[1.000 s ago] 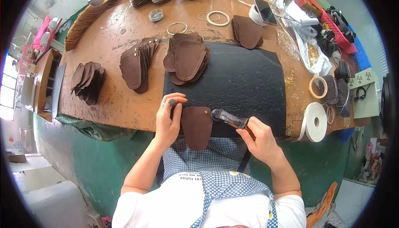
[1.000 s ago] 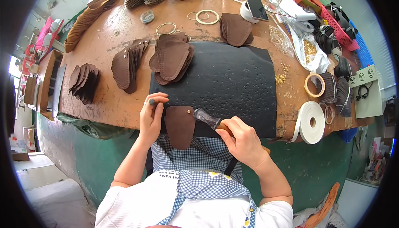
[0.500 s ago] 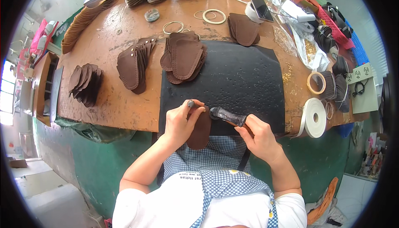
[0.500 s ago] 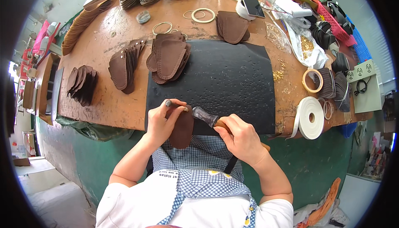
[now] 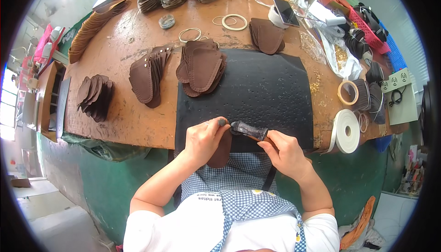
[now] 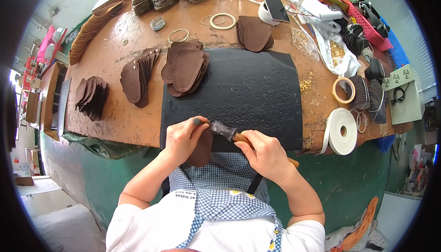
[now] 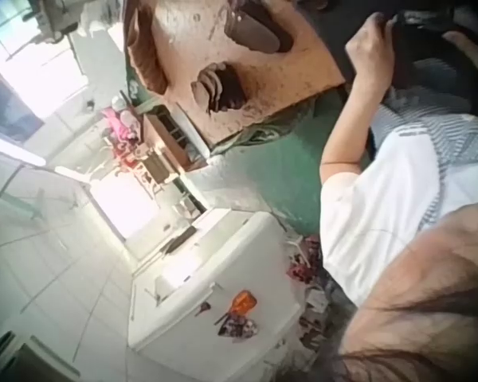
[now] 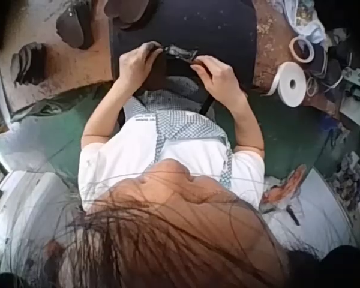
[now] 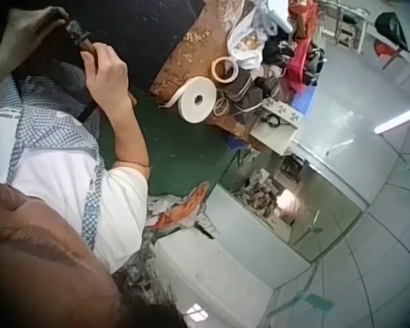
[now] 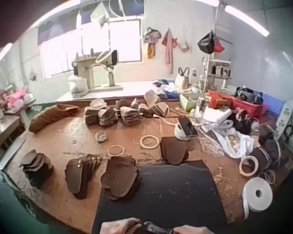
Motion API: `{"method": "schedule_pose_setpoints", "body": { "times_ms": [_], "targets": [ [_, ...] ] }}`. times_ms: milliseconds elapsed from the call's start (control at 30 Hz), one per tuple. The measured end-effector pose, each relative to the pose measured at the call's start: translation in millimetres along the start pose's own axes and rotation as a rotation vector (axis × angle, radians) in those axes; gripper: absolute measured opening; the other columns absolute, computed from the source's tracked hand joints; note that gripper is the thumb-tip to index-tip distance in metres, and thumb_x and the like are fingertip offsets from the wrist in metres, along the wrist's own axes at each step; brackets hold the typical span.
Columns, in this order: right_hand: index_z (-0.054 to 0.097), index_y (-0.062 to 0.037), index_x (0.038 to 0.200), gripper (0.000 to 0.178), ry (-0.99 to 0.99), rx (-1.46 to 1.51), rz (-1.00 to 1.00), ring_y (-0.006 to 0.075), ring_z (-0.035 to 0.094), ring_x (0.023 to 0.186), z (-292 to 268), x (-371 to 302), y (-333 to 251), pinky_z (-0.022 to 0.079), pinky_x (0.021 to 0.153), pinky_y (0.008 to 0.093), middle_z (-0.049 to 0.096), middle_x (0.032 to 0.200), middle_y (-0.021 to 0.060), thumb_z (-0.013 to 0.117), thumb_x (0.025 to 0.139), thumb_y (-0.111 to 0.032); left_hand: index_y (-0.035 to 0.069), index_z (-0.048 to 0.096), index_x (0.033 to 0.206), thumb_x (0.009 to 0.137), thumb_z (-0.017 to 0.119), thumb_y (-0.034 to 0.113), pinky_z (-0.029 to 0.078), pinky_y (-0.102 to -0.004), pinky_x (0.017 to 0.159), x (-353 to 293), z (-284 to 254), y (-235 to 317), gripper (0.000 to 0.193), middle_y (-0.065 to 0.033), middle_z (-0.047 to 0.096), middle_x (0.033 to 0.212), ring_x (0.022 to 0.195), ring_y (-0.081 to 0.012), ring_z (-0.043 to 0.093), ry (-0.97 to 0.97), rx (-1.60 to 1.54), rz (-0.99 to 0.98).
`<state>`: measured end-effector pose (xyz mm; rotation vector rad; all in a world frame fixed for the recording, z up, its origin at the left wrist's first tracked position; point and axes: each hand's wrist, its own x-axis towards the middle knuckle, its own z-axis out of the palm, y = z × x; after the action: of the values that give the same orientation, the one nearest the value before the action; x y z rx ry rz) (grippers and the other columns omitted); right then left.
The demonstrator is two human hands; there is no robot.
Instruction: Fold and hammer the edges of leather shoe upper components at a manufacturing workbench.
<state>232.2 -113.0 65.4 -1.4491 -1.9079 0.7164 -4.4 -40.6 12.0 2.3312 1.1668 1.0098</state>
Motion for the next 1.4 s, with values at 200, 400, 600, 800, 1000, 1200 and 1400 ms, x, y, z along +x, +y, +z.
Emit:
{"method": "schedule_pose_setpoints", "body": {
  "times_ms": [200, 400, 600, 800, 1000, 1200, 1400],
  "targets": [
    [0.064, 0.0018, 0.126, 0.033, 0.086, -0.121, -0.159, 0.0298, 0.067, 0.067, -34, 19, -24, 0.054, 0.059, 0.0340, 0.071, 0.098, 0.0155, 0.065, 0.093, 0.000, 0.002, 0.067, 0.096, 0.087, 0.075, 0.009, 0.058, -0.0327, 0.063, -4, 12, -8, 0.014, -0.0104, 0.073, 0.083, 0.075, -0.0253, 0.074, 0.070, 0.026, 0.048],
    [0.061, 0.0026, 0.129, 0.037, 0.085, -0.099, -0.208, 0.0306, 0.068, 0.066, -46, 23, -62, 0.056, 0.058, 0.0357, 0.070, 0.099, 0.0174, 0.066, 0.095, -0.009, 0.003, 0.065, 0.098, 0.086, 0.075, 0.012, 0.057, -0.0337, 0.058, -3, 6, 0, 0.018, -0.0093, 0.069, 0.074, 0.069, -0.0240, 0.071, 0.078, 0.071, 0.079],
    [0.058, 0.0030, 0.135, 0.040, 0.059, -0.229, -0.316, 0.0301, 0.073, 0.082, -51, 41, -60, 0.059, 0.068, 0.0365, 0.070, 0.096, 0.0182, 0.063, 0.097, -0.006, 0.004, 0.063, 0.097, 0.087, 0.074, 0.013, 0.055, -0.0330, 0.055, -8, 16, -9, 0.018, -0.0080, 0.068, 0.072, 0.066, -0.0223, 0.070, 0.145, 0.074, 0.085],
    [0.061, 0.0004, 0.133, 0.037, -0.025, -0.283, -0.256, 0.0324, 0.075, 0.092, -48, 16, -62, 0.061, 0.075, 0.0354, 0.071, 0.114, 0.0232, 0.064, 0.096, -0.007, 0.003, 0.063, 0.091, 0.084, 0.074, 0.010, 0.056, -0.0359, 0.056, -7, 10, 2, 0.015, -0.0096, 0.068, 0.074, 0.066, -0.0259, 0.069, 0.069, 0.054, 0.064],
    [0.059, -0.0005, 0.135, 0.045, 0.191, -0.197, -0.268, 0.0354, 0.071, 0.076, -24, 20, -18, 0.058, 0.067, 0.0391, 0.070, 0.102, 0.0193, 0.068, 0.091, -0.003, 0.002, 0.068, 0.095, 0.089, 0.073, 0.008, 0.058, -0.0354, 0.064, -10, 11, -4, 0.010, -0.0156, 0.073, 0.086, 0.074, -0.0325, 0.072, 0.086, -0.032, -0.070],
    [0.063, -0.0047, 0.131, 0.043, 0.316, -0.667, -0.046, 0.0301, 0.065, 0.076, -20, -1, 49, 0.053, 0.067, 0.0408, 0.063, 0.088, 0.0121, 0.072, 0.089, -0.008, -0.002, 0.067, 0.103, 0.101, 0.056, 0.003, 0.050, -0.0243, 0.076, 9, -30, -12, 0.012, -0.0050, 0.069, 0.090, 0.086, -0.0093, 0.064, 0.040, -0.527, -0.485],
    [0.068, -0.0026, 0.117, 0.029, 0.407, -0.650, -0.140, 0.0315, 0.060, 0.093, -8, 7, 58, 0.051, 0.082, 0.0434, 0.060, 0.101, 0.0115, 0.071, 0.089, -0.010, 0.001, 0.065, 0.101, 0.083, 0.074, 0.017, 0.049, -0.0454, 0.090, -2, -37, -13, 0.026, -0.0160, 0.061, 0.104, 0.102, -0.0369, 0.055, -0.086, 0.045, -0.278]
  ]
}}
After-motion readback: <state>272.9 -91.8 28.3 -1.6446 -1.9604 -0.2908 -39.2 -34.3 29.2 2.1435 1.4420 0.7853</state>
